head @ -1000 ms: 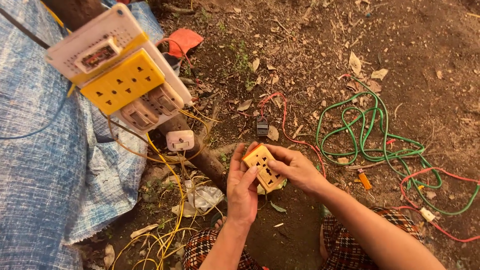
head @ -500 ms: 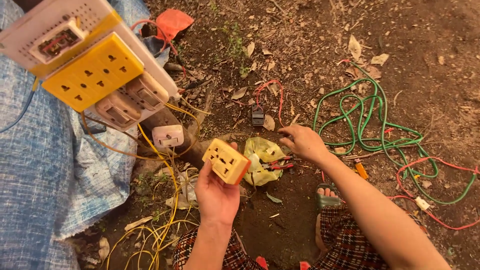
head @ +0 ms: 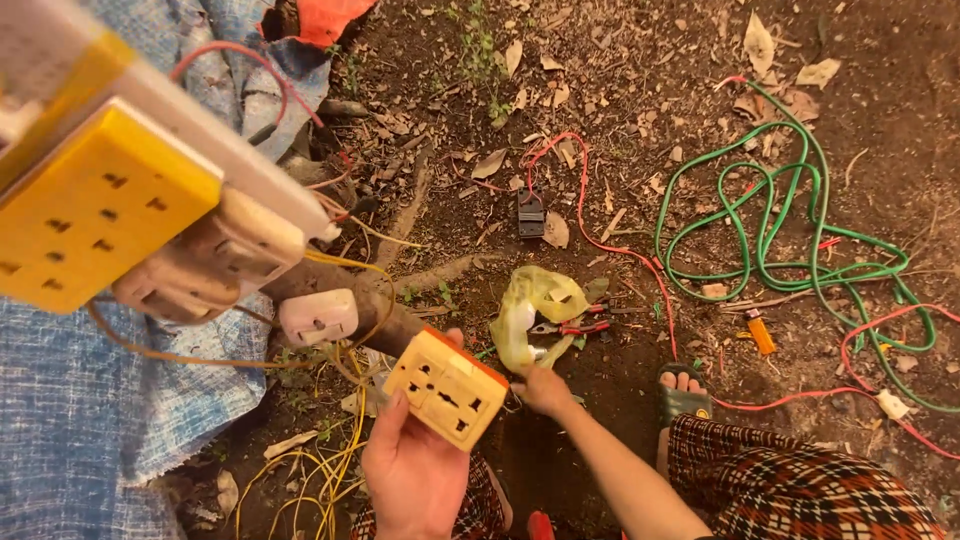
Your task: Securing a tarp to a wooden pole and testing an outdoor electrical outlet with a voltage tester.
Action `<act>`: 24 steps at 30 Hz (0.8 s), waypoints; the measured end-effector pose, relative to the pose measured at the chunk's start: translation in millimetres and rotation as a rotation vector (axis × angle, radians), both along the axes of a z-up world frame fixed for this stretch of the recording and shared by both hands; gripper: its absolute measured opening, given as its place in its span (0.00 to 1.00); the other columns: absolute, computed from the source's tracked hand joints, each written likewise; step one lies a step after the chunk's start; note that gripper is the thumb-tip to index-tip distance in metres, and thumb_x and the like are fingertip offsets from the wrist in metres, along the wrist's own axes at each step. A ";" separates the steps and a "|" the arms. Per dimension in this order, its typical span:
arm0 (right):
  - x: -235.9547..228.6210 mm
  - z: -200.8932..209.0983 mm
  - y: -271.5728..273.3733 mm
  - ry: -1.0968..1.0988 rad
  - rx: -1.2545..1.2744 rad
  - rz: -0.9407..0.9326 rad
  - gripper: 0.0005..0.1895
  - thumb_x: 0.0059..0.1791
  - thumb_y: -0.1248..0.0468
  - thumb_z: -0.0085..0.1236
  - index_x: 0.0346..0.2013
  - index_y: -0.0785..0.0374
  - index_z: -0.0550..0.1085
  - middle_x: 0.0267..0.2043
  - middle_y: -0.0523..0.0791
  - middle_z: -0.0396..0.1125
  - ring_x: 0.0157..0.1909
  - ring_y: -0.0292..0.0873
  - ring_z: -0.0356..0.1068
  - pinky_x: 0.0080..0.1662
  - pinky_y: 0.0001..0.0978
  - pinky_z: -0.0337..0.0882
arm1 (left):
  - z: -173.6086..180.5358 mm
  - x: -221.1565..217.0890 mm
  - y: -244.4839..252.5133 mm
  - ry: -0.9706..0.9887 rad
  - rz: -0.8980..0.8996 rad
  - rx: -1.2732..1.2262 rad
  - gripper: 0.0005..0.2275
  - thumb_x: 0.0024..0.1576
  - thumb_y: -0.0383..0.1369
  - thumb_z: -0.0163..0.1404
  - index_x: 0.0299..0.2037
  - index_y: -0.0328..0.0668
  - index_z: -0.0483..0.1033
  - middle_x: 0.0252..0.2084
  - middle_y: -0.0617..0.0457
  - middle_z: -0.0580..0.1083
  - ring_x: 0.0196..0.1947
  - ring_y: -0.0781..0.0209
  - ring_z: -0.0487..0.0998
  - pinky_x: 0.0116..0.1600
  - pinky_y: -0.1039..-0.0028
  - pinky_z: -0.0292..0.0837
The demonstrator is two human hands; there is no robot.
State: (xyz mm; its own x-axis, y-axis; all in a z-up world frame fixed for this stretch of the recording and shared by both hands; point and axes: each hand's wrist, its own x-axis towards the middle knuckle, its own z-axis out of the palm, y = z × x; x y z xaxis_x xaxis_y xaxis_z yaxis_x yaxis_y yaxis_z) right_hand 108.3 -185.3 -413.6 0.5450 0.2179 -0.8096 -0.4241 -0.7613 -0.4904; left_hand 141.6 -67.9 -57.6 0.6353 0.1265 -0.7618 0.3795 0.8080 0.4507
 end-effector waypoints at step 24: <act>38.3 -65.4 -42.2 -0.512 -0.448 -0.069 0.17 0.53 0.54 0.45 0.52 0.52 0.77 0.58 0.41 0.70 0.60 0.48 0.62 0.51 0.48 0.66 | -40.9 -28.4 5.7 -0.069 -0.185 -0.156 0.28 0.55 0.45 0.44 0.62 0.33 0.70 0.55 0.24 0.76 0.33 0.42 0.81 0.36 0.62 0.78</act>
State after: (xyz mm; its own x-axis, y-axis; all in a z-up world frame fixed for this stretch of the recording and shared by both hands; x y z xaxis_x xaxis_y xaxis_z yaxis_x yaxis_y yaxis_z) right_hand 146.6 -227.5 -479.0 0.8841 -0.1271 -0.4497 -0.2776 -0.9170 -0.2865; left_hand 113.2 -62.2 -98.5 0.6876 -0.1123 -0.7173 0.4999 0.7897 0.3556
